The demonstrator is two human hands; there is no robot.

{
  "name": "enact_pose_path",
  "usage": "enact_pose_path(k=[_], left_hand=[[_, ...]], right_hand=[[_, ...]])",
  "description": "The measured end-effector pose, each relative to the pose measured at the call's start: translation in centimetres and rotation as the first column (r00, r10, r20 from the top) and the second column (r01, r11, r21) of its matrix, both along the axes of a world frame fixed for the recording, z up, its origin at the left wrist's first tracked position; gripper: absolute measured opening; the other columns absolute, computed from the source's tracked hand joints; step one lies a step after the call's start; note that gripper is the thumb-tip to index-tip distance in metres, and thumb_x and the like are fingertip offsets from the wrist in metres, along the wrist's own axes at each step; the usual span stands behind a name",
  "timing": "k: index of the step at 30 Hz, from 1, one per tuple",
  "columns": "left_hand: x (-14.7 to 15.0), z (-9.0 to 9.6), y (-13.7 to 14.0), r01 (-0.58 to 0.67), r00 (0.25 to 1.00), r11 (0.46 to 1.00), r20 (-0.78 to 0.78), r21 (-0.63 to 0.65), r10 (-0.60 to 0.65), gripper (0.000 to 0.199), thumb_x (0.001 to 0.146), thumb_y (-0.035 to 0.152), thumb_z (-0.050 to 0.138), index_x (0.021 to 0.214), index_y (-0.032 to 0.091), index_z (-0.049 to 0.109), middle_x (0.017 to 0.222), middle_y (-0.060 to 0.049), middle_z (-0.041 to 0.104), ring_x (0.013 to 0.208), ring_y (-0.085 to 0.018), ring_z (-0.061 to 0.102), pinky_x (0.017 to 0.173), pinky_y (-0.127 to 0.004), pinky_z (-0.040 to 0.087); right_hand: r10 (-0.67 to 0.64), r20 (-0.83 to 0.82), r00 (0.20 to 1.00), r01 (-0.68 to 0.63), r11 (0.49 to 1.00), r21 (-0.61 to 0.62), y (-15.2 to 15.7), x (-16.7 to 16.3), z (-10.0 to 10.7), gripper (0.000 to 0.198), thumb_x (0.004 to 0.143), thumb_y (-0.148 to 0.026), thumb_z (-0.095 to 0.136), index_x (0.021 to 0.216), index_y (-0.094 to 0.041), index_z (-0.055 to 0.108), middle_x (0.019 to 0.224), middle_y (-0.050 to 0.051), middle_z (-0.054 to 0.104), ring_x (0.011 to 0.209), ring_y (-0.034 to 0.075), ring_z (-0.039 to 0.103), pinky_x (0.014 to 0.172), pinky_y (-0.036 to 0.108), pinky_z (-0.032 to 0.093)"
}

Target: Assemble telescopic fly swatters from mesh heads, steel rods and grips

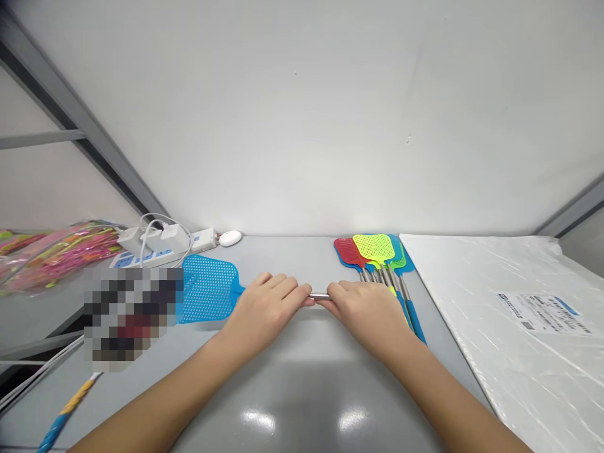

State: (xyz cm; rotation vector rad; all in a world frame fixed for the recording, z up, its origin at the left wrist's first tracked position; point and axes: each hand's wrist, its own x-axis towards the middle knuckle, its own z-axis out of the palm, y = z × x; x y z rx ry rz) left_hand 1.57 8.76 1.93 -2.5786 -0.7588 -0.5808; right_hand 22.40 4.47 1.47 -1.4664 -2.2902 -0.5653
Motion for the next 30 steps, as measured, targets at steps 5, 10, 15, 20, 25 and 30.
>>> enact_pose_path(k=[5,10,15,20,25,30], left_hand=[[-1.0,0.6,0.6,-0.061,0.998,0.998,-0.004,-0.004,0.061,0.02,0.096,0.029,0.044,0.086,0.017,0.057,0.073,-0.002,0.056,0.069,-0.017,0.051,0.069,-0.034,0.035],[-1.6,1.2,0.8,-0.058,0.998,0.998,0.005,-0.017,0.058,0.017,0.095,0.027,0.045,0.095,0.02,0.061,0.078,-0.002,0.062,0.078,-0.017,0.054,0.103,-0.049,0.028],[-3.1,2.3,2.1,-0.202,0.915,0.979,0.356,0.001,0.188,0.028,0.087,0.038,0.057,0.112,0.025,0.059,0.133,-0.011,0.051,0.12,-0.032,0.04,0.106,-0.059,0.022],[-5.1,2.4,4.8,-0.098,0.595,0.909,0.709,-0.405,0.38,0.049,0.086,0.044,0.055,0.128,0.021,0.045,0.129,-0.013,0.052,0.114,-0.028,0.05,0.097,-0.047,0.04],[-3.9,1.2,4.8,0.477,0.38,0.411,0.604,-0.777,0.701,0.044,0.077,0.057,0.062,0.095,0.017,0.059,0.081,-0.005,0.068,0.066,-0.019,0.064,0.061,-0.032,0.054],[-0.5,0.6,1.5,0.559,0.384,0.312,0.574,-0.768,0.723,0.036,0.073,0.051,0.069,0.082,0.017,0.061,0.076,-0.003,0.069,0.065,-0.019,0.066,0.057,-0.029,0.055]], right_hand=[[-0.043,-0.006,0.999,0.043,0.998,-0.04,0.6,1.5,0.4,0.042,0.096,-0.046,0.041,0.066,-0.019,0.052,0.056,-0.002,0.056,0.051,0.011,0.048,0.05,0.026,0.017],[-0.056,-0.01,0.998,0.056,0.998,-0.036,1.0,2.8,0.9,0.042,0.095,-0.046,0.042,0.065,-0.019,0.053,0.056,-0.002,0.056,0.051,0.011,0.049,0.05,0.025,0.018],[-0.106,-0.018,0.994,0.106,0.994,0.02,1.1,4.4,1.3,0.045,0.094,-0.049,0.042,0.061,-0.02,0.05,0.052,-0.003,0.052,0.048,0.009,0.045,0.048,0.025,0.015],[-0.163,-0.015,0.987,0.164,0.984,0.068,1.2,6.0,1.4,0.047,0.091,-0.053,0.044,0.059,-0.02,0.05,0.047,-0.004,0.047,0.045,0.009,0.041,0.049,0.026,0.013],[-0.146,0.051,0.988,0.143,0.988,0.058,1.3,5.4,1.1,0.049,0.094,-0.053,0.038,0.059,-0.019,0.048,0.05,-0.003,0.051,0.045,0.01,0.043,0.049,0.027,0.013],[-0.014,0.138,0.99,0.016,1.0,-0.018,0.8,2.4,0.5,0.042,0.097,-0.043,0.038,0.066,-0.019,0.053,0.055,-0.001,0.058,0.048,0.012,0.05,0.05,0.029,0.015]])
